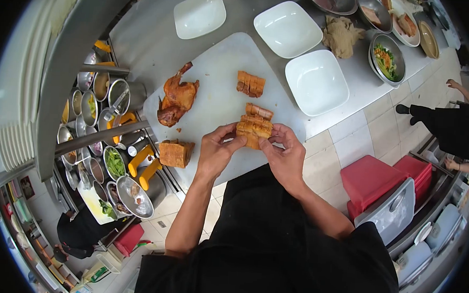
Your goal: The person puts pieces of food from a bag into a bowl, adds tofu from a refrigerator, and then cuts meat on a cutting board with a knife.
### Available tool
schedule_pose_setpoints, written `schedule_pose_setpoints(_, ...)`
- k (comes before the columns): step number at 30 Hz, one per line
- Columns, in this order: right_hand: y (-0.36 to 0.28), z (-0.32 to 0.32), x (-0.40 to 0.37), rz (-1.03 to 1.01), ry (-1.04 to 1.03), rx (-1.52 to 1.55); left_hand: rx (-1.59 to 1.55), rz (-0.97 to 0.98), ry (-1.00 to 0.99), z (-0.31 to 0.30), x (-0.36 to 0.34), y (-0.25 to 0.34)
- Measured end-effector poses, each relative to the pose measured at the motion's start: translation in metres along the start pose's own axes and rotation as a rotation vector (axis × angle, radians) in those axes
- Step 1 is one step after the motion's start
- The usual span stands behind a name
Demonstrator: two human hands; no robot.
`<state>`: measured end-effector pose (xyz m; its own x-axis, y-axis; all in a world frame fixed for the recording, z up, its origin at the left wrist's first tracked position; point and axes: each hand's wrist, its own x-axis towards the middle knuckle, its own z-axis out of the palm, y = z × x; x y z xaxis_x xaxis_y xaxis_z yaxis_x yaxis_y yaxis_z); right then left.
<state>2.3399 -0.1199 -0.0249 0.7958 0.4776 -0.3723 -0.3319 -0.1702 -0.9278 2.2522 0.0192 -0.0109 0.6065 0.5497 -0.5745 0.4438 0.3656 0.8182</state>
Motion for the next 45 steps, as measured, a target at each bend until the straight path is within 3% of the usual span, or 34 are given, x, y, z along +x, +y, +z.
schedule_pose_setpoints(5,0.002,-0.001,0.017,0.07,0.007,-0.22,0.15,-0.037,-0.012,0.0,0.029,-0.01)
schedule_pose_setpoints(9,0.006,0.001,0.02,0.095,-0.003,-0.067,0.027,0.052,-0.033,0.006,0.034,-0.009)
schedule_pose_setpoints(11,0.0,0.0,0.024,0.158,-0.029,-0.03,-0.027,-0.081,-0.088,0.003,0.035,-0.005)
schedule_pose_setpoints(14,-0.006,-0.003,0.025,0.192,-0.06,-0.004,-0.043,-0.046,-0.093,0.002,0.032,-0.009)
schedule_pose_setpoints(18,-0.013,0.0,0.022,0.119,-0.082,0.032,-0.086,-0.019,-0.066,-0.002,0.021,0.002)
schedule_pose_setpoints(23,-0.023,0.019,0.05,-0.12,-0.055,0.072,-0.124,0.163,-0.036,-0.008,0.041,0.025)
schedule_pose_setpoints(26,-0.015,0.025,0.069,-0.023,-0.048,0.051,-0.097,0.18,-0.024,-0.009,0.063,0.027)
schedule_pose_setpoints(29,-0.004,0.025,0.074,-0.041,-0.04,0.052,-0.095,0.078,-0.051,-0.014,0.084,0.015)
schedule_pose_setpoints(34,-0.011,0.023,0.076,-0.082,0.024,-0.086,-0.155,0.263,0.007,-0.009,0.089,0.006)
schedule_pose_setpoints(35,-0.01,0.022,0.079,-0.002,-0.038,-0.031,-0.156,0.269,0.007,-0.011,0.089,0.006)
schedule_pose_setpoints(37,-0.011,0.019,0.084,0.066,-0.104,0.02,-0.144,0.078,-0.068,-0.011,0.086,0.016)
schedule_pose_setpoints(39,-0.016,0.017,0.088,0.099,-0.134,-0.001,-0.115,0.057,-0.073,-0.011,0.084,0.022)
schedule_pose_setpoints(40,-0.022,0.015,0.09,0.088,-0.132,-0.004,-0.084,0.021,-0.077,-0.009,0.083,0.023)
schedule_pose_setpoints(45,-0.053,-0.006,0.125,-0.162,-0.136,0.021,-0.198,0.239,-0.036,0.026,0.103,0.05)
